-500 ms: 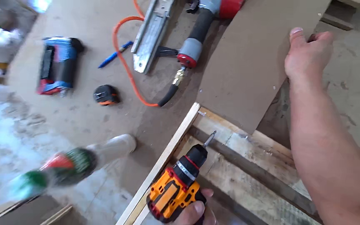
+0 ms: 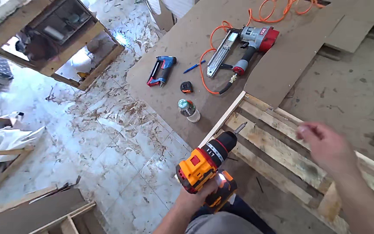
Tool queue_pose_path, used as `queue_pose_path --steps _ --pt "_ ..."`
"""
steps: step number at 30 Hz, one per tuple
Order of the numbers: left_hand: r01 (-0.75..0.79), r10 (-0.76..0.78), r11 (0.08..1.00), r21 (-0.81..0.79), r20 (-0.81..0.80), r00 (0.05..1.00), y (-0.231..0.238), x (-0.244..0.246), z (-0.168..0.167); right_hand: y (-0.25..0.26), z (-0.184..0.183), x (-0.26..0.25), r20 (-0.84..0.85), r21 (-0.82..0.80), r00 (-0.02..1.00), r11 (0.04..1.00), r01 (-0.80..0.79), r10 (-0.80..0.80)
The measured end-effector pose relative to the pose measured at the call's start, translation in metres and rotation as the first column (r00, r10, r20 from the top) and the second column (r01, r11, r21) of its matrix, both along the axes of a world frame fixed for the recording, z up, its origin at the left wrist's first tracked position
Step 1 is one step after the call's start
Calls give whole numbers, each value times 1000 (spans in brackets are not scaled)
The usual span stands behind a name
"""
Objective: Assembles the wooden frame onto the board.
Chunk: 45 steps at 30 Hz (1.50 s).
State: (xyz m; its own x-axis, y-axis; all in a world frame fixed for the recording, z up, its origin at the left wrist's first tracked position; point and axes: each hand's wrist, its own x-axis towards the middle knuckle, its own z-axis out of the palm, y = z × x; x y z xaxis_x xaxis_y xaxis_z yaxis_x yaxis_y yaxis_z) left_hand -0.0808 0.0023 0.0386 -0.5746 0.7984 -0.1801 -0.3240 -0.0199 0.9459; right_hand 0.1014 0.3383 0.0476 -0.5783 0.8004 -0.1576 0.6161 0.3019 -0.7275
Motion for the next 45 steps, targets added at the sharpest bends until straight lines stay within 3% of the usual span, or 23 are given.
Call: queue_pose_path --steps 3,6,9,11,14,17,23,25,28,32,45 --pt "98 -94 991 88 -48 994 -23 -9 1 -104 10 14 -166 -147 984 986 -83 58" --pt "147 -131 981 124 -127 983 -43 -16 1 -169 6 2 -239 -198 964 965 -170 121" --pt "147 -128 985 93 -186 974 -56 -20 12 -204 -37 1 81 -43 975 978 -205 208" --pt "124 -112 992 38 -221 969 -58 -26 32 -215 -79 12 304 45 938 981 -188 166" --pt "134 -115 990 53 -266 957 -79 -40 18 -221 -139 41 438 157 899 985 -65 -11" --pt "92 -67 992 84 -267 961 -92 -44 21 -219 -165 59 474 174 877 985 -7 -78" --pt "75 -28 979 189 -238 971 -101 -45 36 -206 -141 40 686 45 727 996 -74 23" --pt "115 -71 960 254 -176 982 -102 -45 35 -210 -129 35 662 20 748 996 -84 49" --pt "183 -160 909 375 -92 983 -99 -45 31 -214 -93 23 552 -51 834 998 41 -6" --pt "176 -205 875 451 16 979 -88 -36 36 -214 -64 16 481 -141 875 981 136 -53" --pt "209 -268 869 447 71 961 -81 -13 36 -239 -78 71 342 -212 923 942 260 -178"
